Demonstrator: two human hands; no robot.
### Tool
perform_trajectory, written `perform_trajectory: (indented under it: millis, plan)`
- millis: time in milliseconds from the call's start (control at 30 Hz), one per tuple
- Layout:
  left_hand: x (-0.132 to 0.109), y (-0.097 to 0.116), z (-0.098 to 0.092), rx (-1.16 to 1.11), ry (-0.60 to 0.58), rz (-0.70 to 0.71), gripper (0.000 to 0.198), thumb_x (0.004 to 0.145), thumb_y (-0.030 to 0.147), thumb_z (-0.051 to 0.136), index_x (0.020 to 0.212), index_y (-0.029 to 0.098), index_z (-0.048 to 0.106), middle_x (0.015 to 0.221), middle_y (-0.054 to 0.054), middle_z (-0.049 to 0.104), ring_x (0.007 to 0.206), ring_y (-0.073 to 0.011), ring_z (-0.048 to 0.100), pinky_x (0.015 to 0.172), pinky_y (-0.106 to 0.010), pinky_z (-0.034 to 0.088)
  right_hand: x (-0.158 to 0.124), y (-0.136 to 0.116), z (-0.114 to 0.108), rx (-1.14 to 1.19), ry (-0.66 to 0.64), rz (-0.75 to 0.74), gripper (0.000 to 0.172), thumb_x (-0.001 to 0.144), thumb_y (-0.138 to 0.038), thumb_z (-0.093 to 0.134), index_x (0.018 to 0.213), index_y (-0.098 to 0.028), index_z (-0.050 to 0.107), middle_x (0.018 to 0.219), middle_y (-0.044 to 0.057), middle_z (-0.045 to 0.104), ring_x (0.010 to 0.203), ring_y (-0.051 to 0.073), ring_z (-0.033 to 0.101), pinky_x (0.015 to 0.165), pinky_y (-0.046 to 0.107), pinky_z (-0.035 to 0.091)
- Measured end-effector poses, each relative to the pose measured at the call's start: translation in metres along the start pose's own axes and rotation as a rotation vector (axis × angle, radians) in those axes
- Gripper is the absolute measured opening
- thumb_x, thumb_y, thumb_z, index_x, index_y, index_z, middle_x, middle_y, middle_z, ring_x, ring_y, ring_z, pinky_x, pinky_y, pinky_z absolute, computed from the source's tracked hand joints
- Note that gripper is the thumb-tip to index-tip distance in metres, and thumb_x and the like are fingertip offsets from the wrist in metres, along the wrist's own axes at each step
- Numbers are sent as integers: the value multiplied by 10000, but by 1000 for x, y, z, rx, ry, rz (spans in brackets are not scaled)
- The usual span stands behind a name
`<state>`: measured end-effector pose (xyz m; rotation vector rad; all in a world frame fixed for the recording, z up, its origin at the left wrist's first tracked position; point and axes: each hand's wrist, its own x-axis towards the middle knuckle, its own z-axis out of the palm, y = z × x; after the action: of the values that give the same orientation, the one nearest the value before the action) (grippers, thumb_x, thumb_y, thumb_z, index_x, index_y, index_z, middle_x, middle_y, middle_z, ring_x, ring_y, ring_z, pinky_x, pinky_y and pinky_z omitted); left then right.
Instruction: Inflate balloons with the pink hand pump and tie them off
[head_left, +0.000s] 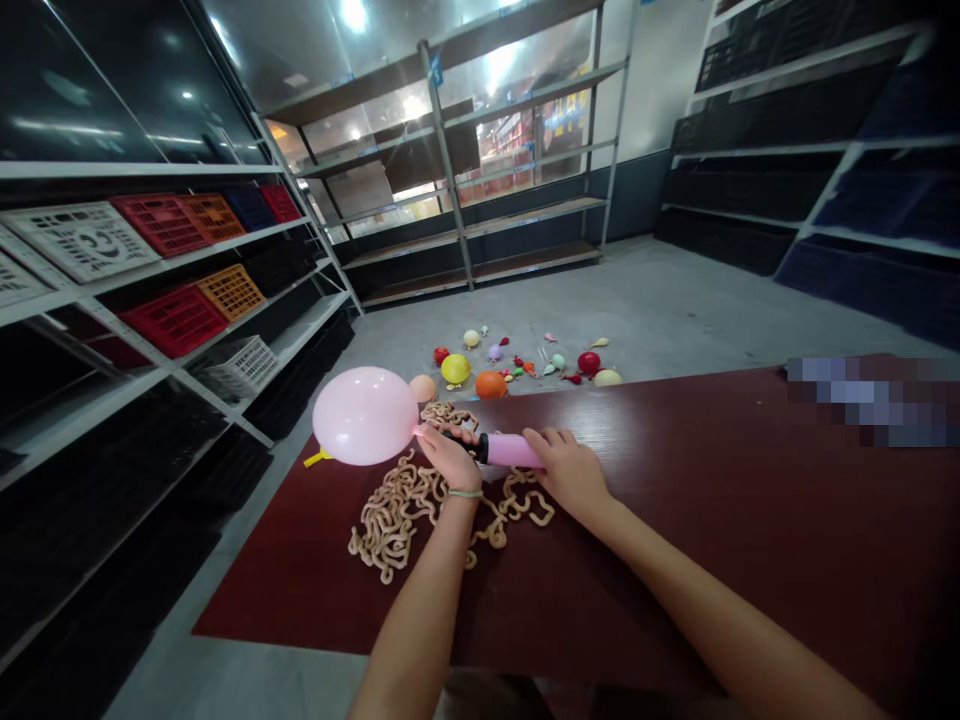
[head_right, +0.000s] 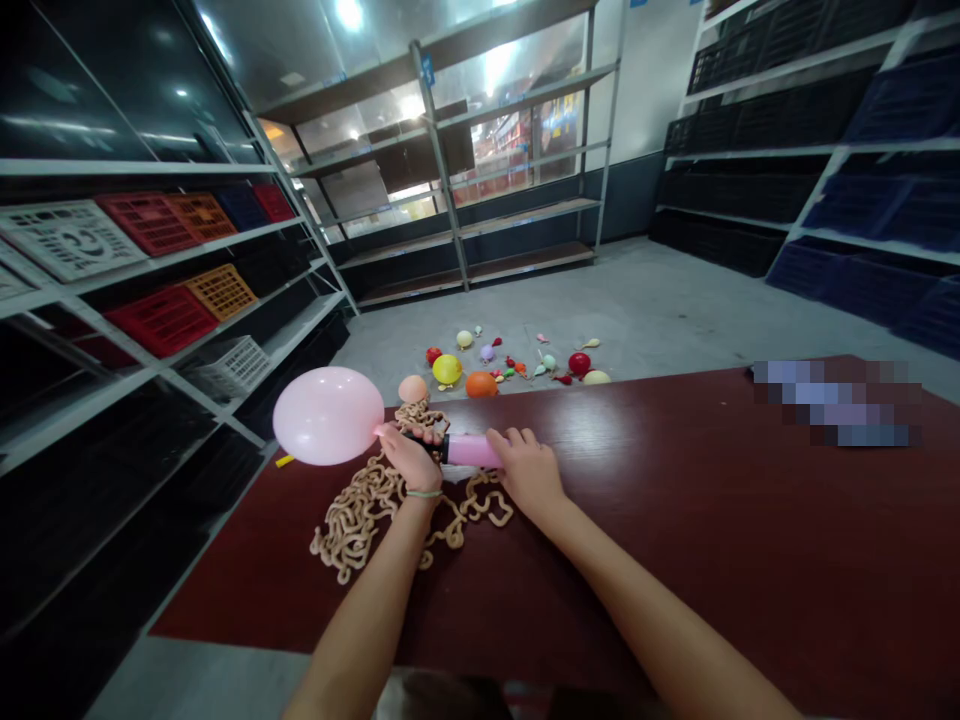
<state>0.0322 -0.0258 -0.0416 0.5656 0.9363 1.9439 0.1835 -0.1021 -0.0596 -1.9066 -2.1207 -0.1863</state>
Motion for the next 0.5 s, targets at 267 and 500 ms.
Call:
perform_trajectory:
  millis: [267, 500]
  plan:
    - [7, 13, 2, -61, 17, 30, 226, 978, 454, 364, 906, 240, 350, 550, 89, 392, 415, -92, 388, 456, -233, 349, 3, 50, -7, -66, 94, 36, 513, 814, -204, 622, 1312, -289, 533, 1249, 79, 608, 1122, 249, 476, 767, 327, 328]
    - [26, 21, -10, -56, 98, 66, 210, 979, 457, 317, 934, 252, 325, 573, 90, 333, 438, -90, 358, 461, -223, 319, 5, 70, -12, -100, 158, 123, 420, 819, -162, 577, 1233, -235, 573, 1207, 95, 614, 1117, 251, 473, 725, 311, 362]
